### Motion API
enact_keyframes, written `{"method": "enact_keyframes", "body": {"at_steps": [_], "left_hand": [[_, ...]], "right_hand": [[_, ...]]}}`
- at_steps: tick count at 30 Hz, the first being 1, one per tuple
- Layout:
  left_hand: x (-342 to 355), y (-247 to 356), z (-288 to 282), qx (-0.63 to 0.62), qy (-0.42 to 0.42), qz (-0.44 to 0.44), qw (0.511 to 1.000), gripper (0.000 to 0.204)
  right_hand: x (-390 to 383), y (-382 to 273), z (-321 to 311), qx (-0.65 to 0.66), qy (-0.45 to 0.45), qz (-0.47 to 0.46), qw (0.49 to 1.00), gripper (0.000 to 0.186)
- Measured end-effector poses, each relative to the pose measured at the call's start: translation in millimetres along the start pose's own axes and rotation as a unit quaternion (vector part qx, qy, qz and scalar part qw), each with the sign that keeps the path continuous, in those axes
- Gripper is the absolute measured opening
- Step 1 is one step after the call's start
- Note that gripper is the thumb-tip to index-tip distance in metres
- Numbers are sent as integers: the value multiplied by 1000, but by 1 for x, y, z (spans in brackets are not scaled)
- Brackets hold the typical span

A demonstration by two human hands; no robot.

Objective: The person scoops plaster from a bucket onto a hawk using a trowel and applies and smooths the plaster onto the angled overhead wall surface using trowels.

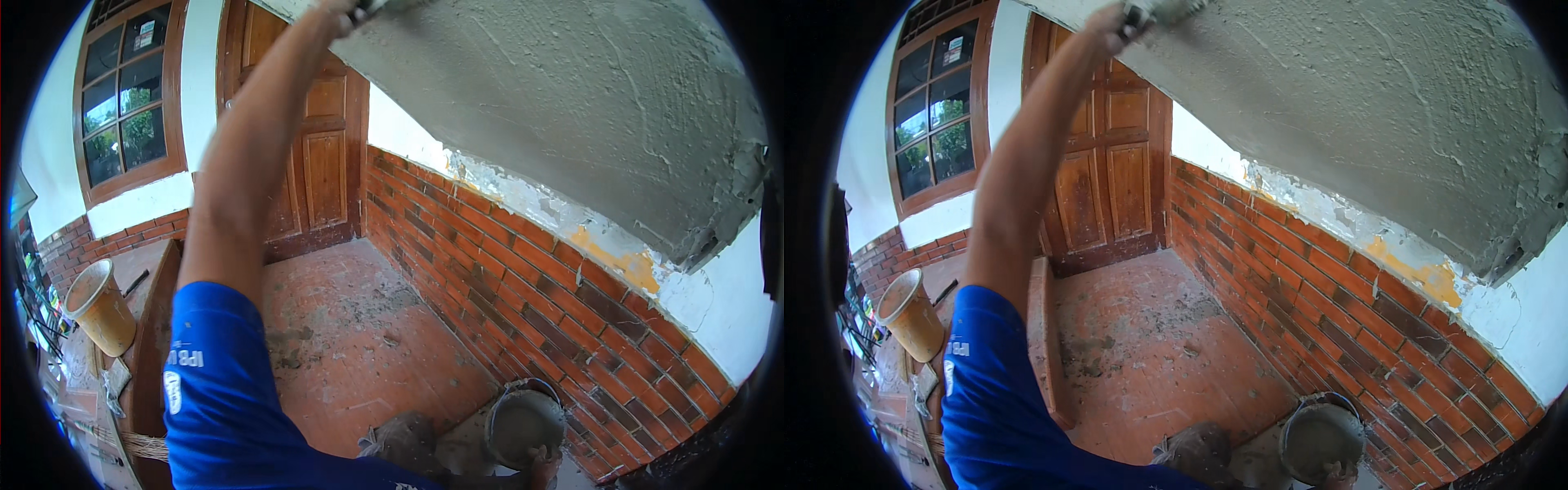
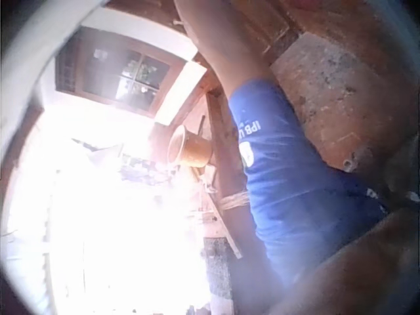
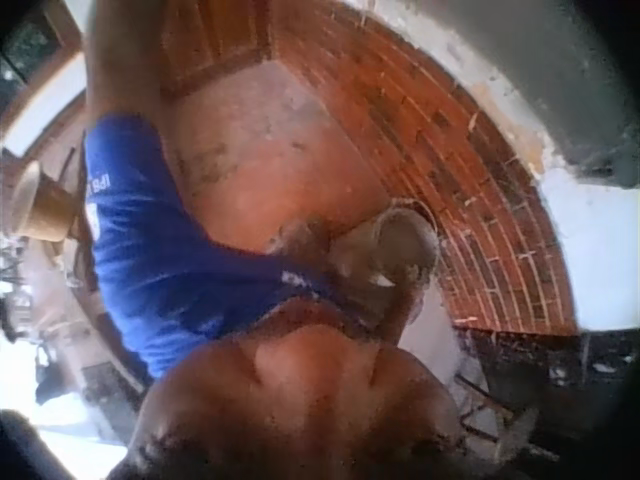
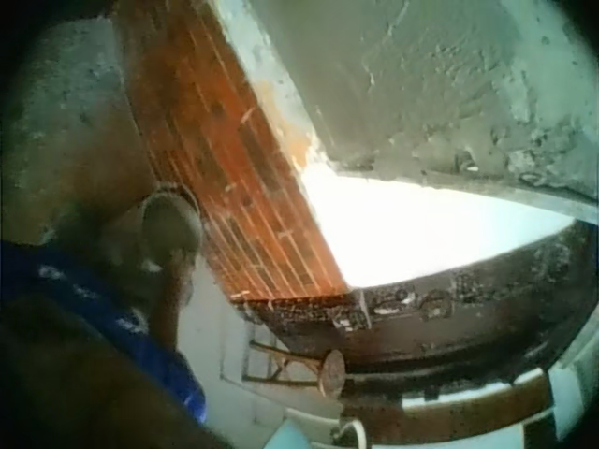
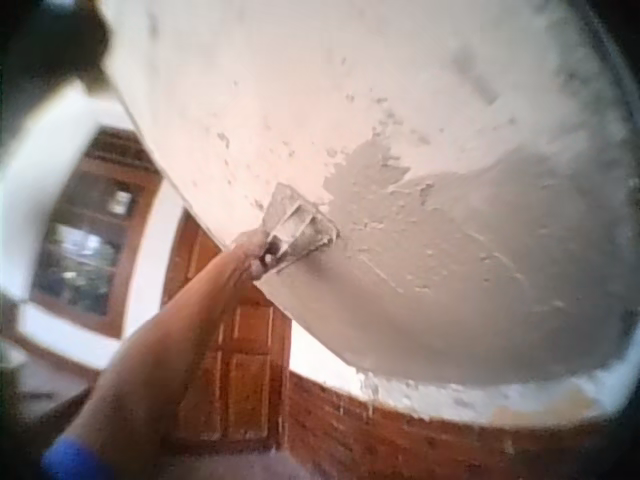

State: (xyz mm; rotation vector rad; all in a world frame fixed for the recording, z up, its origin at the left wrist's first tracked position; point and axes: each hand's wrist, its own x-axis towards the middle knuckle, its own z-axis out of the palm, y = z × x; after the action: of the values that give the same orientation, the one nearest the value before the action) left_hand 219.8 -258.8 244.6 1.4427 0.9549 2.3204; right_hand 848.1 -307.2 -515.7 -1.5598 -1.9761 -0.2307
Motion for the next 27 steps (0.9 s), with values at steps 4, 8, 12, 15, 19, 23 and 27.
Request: {"method": "enact_keyframes", "body": {"at_steps": [4, 8, 12, 15, 19, 23, 27], "left_hand": [[43, 101, -58, 17, -74, -11, 997, 20], [21, 108, -90, -37, -27, 45, 998, 23], [-30, 20, -129, 92, 111, 82, 986, 22], [-28, -74, -170, 421, 76, 188, 884, 24], [-76, -202, -57, 3, 106, -23, 994, 18], [-64, -296, 18, -36, 56, -66, 996, 18], [-18, -316, 49, 40, 87, -17, 995, 24]], "right_hand": [[9, -68, -38, 121, -49, 228, 965, 52], [-3, -57, -26, 50, 13, 322, 945, 49], [5, -75, -46, 46, -17, 285, 957, 49], [13, -86, -46, 62, -32, 246, 967, 50], [6, -72, -43, 28, 6, 261, 965, 42], [15, -46, -45, 137, -125, 230, 955, 48], [24, -72, -76, 437, -120, 230, 861, 43]]}}
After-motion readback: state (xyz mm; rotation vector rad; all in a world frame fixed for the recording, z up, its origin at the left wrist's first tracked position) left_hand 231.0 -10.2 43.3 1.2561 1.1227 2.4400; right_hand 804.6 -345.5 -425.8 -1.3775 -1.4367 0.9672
